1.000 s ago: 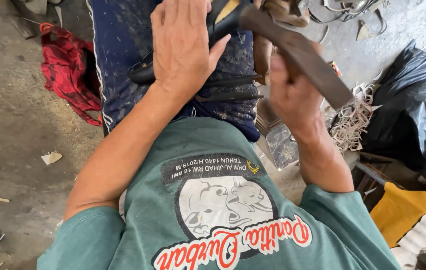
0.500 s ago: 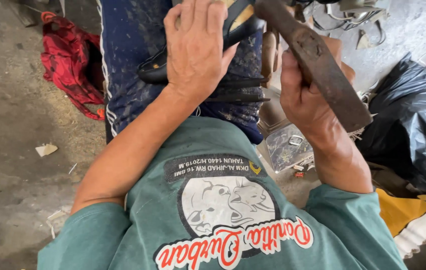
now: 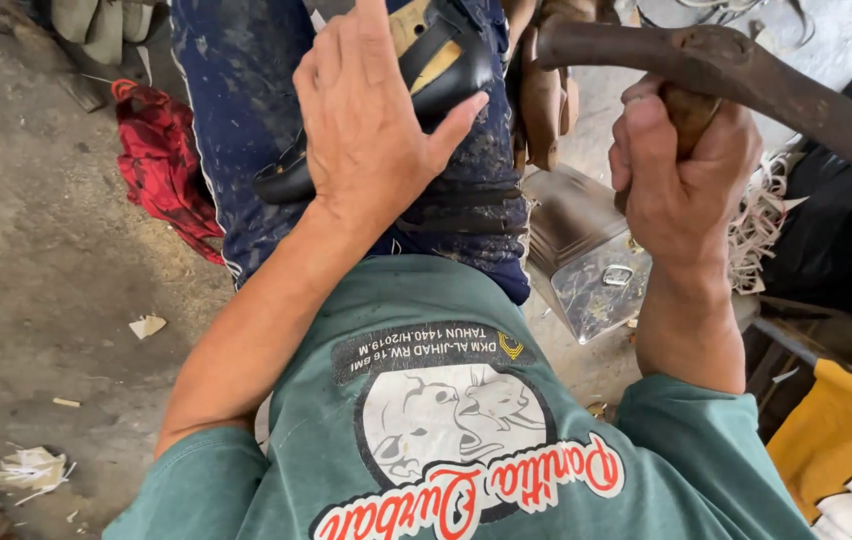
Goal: The person is repairing a black shoe by using a hammer to tap a metal tool against the sole. They repeatedly adjust the shoe's position on their lap and use the hammer to secure the sole to the shoe.
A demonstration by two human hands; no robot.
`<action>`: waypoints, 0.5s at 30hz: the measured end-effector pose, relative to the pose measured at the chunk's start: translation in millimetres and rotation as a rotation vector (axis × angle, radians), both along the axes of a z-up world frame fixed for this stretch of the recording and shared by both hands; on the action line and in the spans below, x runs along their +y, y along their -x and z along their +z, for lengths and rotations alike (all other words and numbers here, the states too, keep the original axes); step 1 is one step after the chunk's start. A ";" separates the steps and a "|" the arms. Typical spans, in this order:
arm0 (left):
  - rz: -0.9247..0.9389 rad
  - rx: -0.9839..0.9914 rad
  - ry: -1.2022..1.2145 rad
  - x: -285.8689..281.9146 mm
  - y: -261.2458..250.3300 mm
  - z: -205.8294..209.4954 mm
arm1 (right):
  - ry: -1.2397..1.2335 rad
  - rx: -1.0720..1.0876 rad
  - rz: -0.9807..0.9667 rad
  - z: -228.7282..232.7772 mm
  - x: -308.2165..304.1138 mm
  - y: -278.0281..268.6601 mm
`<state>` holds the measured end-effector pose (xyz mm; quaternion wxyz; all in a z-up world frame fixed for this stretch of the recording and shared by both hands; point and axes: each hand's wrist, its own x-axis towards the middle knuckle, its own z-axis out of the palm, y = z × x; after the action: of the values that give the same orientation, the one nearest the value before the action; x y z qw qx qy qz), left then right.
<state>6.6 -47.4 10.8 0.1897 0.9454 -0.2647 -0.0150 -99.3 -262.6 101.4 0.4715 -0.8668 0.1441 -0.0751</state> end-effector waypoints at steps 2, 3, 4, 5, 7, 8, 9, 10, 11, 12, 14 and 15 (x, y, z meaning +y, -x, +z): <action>-0.013 0.044 0.004 1.7 -2.3 -1.1 | -0.165 -0.072 -0.015 0.0 7.0 2.1; -0.026 0.048 -0.006 -0.1 -4.5 4.4 | -0.174 -0.069 -0.029 -1.9 7.2 -2.3; -0.023 0.103 0.027 -1.8 -8.9 9.6 | -0.014 0.145 0.114 -4.8 7.9 -7.9; -0.018 0.158 0.059 -3.6 -13.1 15.2 | 0.142 0.362 0.253 -7.2 8.5 -13.3; -0.046 0.169 0.071 3.8 -12.3 6.3 | 0.231 0.238 0.244 -25.3 0.6 -8.5; -0.044 0.170 0.088 7.2 -14.6 0.7 | 0.328 0.102 0.266 -36.4 -4.7 -10.4; -0.053 0.165 0.084 2.2 -17.7 -0.6 | 0.325 0.098 0.256 -33.0 -7.0 -13.6; -0.051 0.186 0.093 2.7 -17.0 0.1 | 0.233 -0.042 0.157 -29.6 -5.2 -14.9; -0.048 0.207 0.101 3.7 -16.2 1.0 | 0.140 -0.179 0.054 -25.8 -3.1 -16.1; -0.057 0.203 0.095 5.6 -17.0 1.8 | 0.136 -0.183 0.043 -30.6 -2.5 -17.0; -0.077 0.222 0.121 6.4 -17.7 4.7 | 0.160 0.232 0.284 -37.5 -3.8 -17.3; -0.090 0.219 0.121 6.2 -19.3 4.7 | 0.160 0.230 0.271 -38.1 -5.8 -20.4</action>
<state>25.9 -41.1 15.4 0.2731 0.9121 -0.2851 -0.1107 -79.0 -268.4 63.3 0.3874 -0.9158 0.0727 0.0775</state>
